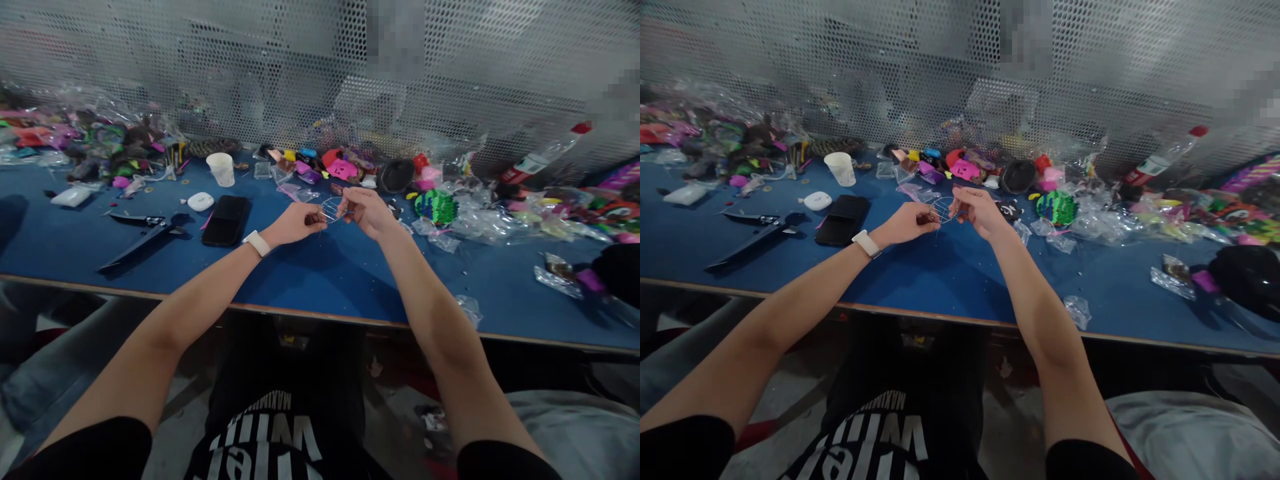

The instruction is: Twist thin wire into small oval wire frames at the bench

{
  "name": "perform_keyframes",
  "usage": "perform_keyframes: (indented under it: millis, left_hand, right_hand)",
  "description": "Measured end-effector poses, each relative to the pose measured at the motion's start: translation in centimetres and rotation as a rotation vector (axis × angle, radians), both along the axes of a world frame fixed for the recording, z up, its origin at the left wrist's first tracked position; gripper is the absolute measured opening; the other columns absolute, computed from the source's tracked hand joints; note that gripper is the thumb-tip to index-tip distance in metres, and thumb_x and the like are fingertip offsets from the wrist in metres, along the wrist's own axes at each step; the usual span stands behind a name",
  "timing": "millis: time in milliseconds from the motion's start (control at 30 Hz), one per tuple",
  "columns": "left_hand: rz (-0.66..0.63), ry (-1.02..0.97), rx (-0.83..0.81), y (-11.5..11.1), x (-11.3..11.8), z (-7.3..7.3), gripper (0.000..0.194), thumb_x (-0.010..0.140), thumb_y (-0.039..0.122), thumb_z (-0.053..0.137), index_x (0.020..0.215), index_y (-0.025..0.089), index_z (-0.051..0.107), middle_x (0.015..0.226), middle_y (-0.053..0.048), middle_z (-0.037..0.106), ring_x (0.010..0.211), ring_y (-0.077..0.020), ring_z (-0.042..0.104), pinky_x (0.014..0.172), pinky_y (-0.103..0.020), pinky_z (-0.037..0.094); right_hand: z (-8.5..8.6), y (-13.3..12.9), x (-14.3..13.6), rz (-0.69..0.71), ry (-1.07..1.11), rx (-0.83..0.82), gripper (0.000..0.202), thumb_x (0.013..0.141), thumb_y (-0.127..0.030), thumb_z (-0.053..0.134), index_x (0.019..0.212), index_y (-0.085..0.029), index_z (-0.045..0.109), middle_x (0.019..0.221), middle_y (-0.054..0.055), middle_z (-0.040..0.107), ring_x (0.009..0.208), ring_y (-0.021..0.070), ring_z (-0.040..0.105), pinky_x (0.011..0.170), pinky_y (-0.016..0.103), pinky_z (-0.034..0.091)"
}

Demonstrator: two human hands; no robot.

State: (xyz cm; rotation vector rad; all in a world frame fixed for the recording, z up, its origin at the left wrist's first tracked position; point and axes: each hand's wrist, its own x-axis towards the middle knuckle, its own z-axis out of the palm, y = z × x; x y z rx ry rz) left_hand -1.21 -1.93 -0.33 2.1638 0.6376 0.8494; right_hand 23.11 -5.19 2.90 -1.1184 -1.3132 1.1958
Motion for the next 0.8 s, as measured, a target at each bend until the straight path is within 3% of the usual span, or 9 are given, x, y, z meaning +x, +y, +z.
perform_keyframes:
  millis: [100, 233, 367, 567, 700, 800]
  left_hand:
    - [-0.034, -0.055, -0.061, 0.0, 0.0, 0.1, 0.013, 0.099, 0.032, 0.083, 0.093, 0.021, 0.077, 0.081, -0.005, 0.078, 0.073, -0.0198, 0.071, 0.080, -0.039, 0.059]
    - [-0.058, -0.160, -0.217, 0.1, 0.1, 0.4, 0.023, 0.100, 0.039, 0.088, 0.091, 0.023, 0.074, 0.076, -0.004, 0.073, 0.067, -0.0178, 0.067, 0.072, -0.038, 0.058]
    - [-0.056, -0.200, -0.317, -0.2, -0.1, 0.9, 0.025, 0.101, 0.040, 0.090, 0.089, 0.023, 0.075, 0.077, -0.005, 0.073, 0.068, -0.0171, 0.066, 0.071, -0.037, 0.058]
    - [-0.084, -0.224, -0.436, -0.6, 0.1, 0.9, 0.028, 0.105, 0.042, 0.085, 0.091, 0.021, 0.076, 0.083, -0.008, 0.076, 0.071, -0.0177, 0.073, 0.075, -0.039, 0.065]
    - [0.017, -0.306, -0.427, -0.2, 0.6, 0.4, 0.019, 0.099, 0.031, 0.087, 0.088, 0.019, 0.076, 0.093, -0.008, 0.077, 0.079, -0.0158, 0.073, 0.078, -0.035, 0.065]
    - [0.055, -0.372, -0.452, 0.1, 0.7, 0.2, 0.015, 0.094, 0.026, 0.089, 0.091, 0.020, 0.075, 0.087, -0.004, 0.073, 0.079, -0.0151, 0.070, 0.079, -0.034, 0.064]
  right_hand:
    - [-0.6, 0.4, -0.7, -0.106, 0.009, 0.064, 0.068, 0.084, -0.089, 0.093, 0.082, -0.027, 0.064, 0.078, 0.002, 0.072, 0.071, 0.0202, 0.074, 0.052, 0.032, 0.051]
    - [-1.3, 0.7, -1.5, -0.244, 0.049, 0.238, 0.063, 0.086, -0.091, 0.090, 0.099, -0.031, 0.074, 0.090, 0.003, 0.079, 0.084, 0.0243, 0.081, 0.061, 0.037, 0.063]
    - [-1.5, 0.5, -1.9, -0.234, -0.010, 0.329, 0.059, 0.076, -0.080, 0.102, 0.102, -0.032, 0.080, 0.093, 0.003, 0.082, 0.088, 0.0279, 0.083, 0.068, 0.044, 0.069]
    - [-2.0, 0.7, -1.9, -0.256, -0.040, 0.347, 0.054, 0.079, -0.075, 0.101, 0.104, -0.031, 0.083, 0.092, 0.003, 0.084, 0.085, 0.0277, 0.082, 0.070, 0.047, 0.072]
    - [-1.9, 0.6, -1.9, -0.238, -0.029, 0.310, 0.055, 0.078, -0.075, 0.101, 0.103, -0.031, 0.080, 0.094, 0.004, 0.084, 0.085, 0.0277, 0.082, 0.072, 0.048, 0.072]
    - [-1.7, 0.3, -2.3, -0.215, -0.036, 0.293, 0.055, 0.079, -0.075, 0.099, 0.104, -0.031, 0.077, 0.094, 0.003, 0.083, 0.085, 0.0274, 0.081, 0.075, 0.049, 0.072]
